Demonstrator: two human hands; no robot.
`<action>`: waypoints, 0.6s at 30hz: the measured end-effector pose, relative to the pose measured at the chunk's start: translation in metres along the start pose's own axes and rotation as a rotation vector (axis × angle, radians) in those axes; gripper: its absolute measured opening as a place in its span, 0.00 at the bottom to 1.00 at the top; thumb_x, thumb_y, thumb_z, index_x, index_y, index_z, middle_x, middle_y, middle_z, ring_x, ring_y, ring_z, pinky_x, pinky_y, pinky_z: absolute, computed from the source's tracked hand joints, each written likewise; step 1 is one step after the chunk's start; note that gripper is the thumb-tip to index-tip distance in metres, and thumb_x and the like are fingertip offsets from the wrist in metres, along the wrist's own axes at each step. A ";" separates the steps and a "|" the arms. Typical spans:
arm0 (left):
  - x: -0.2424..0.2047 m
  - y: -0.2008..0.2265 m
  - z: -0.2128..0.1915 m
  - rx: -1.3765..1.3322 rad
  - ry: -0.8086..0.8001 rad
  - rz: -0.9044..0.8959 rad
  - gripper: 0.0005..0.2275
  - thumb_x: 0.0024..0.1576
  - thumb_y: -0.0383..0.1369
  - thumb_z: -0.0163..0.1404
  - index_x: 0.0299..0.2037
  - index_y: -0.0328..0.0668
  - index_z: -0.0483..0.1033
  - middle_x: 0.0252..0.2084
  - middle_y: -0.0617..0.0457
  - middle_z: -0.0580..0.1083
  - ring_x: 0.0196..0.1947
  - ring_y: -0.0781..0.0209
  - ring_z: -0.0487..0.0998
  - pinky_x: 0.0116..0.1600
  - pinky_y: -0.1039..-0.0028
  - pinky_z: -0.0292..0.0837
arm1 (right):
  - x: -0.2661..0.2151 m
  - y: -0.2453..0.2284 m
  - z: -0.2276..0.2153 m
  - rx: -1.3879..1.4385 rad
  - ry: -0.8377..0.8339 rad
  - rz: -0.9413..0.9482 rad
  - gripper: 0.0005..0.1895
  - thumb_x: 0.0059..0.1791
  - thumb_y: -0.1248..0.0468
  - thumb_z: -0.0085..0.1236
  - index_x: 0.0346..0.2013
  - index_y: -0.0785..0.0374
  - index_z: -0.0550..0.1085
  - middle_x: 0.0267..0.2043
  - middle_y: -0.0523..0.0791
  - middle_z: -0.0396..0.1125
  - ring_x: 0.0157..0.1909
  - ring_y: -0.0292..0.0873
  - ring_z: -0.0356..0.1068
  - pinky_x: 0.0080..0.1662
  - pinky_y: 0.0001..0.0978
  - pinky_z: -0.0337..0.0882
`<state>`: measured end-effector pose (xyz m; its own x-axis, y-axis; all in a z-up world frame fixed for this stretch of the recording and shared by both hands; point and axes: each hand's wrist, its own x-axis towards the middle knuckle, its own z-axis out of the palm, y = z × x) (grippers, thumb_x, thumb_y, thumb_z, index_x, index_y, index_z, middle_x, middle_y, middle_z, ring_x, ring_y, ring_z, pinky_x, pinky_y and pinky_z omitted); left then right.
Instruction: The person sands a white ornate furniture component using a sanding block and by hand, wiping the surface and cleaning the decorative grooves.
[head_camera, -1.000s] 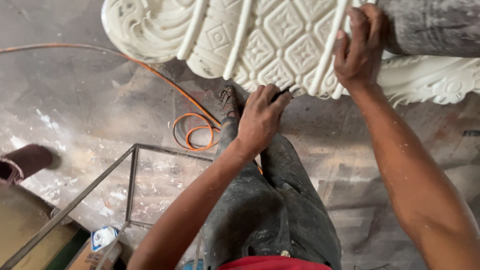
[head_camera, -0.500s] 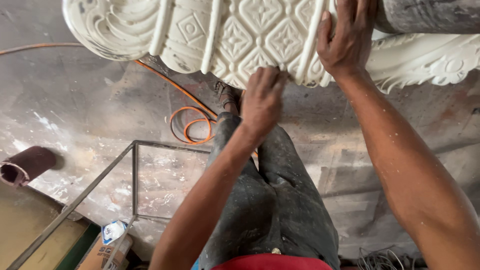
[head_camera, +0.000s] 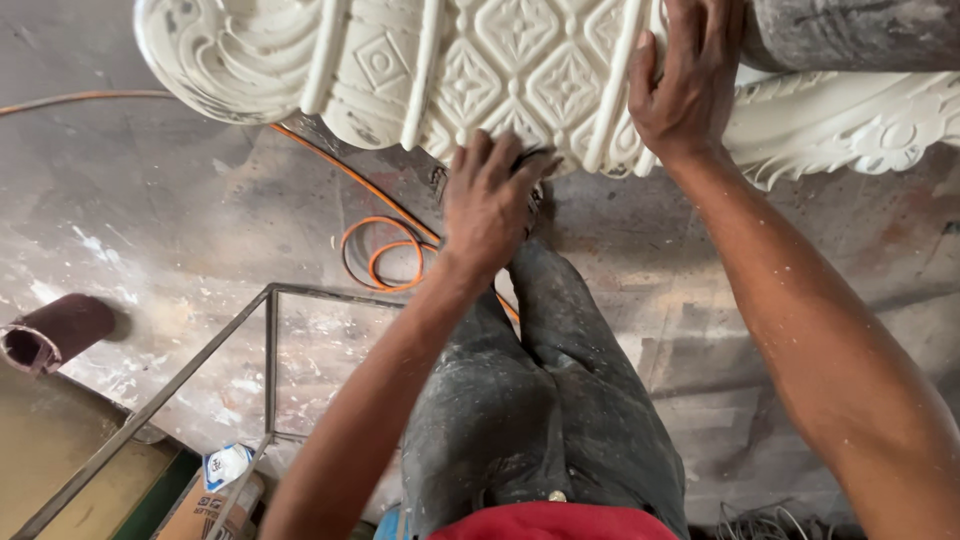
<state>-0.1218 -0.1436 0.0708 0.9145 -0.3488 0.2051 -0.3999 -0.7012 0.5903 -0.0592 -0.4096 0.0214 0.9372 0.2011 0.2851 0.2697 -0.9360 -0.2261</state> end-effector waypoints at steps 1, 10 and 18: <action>-0.002 -0.001 -0.010 -0.004 -0.058 -0.007 0.16 0.46 0.28 0.53 0.45 0.47 0.83 0.40 0.51 0.70 0.44 0.49 0.68 0.47 0.60 0.63 | 0.002 -0.001 -0.002 0.012 -0.016 0.012 0.27 0.64 0.63 0.52 0.77 0.60 0.59 0.75 0.57 0.52 0.77 0.65 0.54 0.77 0.59 0.55; 0.019 0.013 0.019 0.025 -0.116 0.144 0.10 0.54 0.29 0.52 0.46 0.44 0.81 0.47 0.51 0.68 0.49 0.50 0.67 0.51 0.62 0.63 | -0.009 0.013 0.011 -0.019 -0.002 -0.004 0.31 0.60 0.65 0.49 0.76 0.68 0.53 0.77 0.63 0.49 0.77 0.69 0.52 0.78 0.57 0.54; 0.010 0.009 0.028 -0.003 -0.120 -0.014 0.13 0.56 0.23 0.53 0.50 0.43 0.80 0.43 0.48 0.70 0.45 0.51 0.71 0.52 0.62 0.67 | -0.014 0.022 0.021 -0.006 0.034 -0.037 0.30 0.61 0.66 0.49 0.76 0.68 0.53 0.75 0.64 0.49 0.76 0.69 0.54 0.77 0.58 0.56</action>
<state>-0.1178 -0.1707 0.0561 0.9058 -0.4111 0.1022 -0.3870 -0.7047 0.5946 -0.0619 -0.4275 -0.0072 0.9187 0.2256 0.3243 0.3023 -0.9299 -0.2095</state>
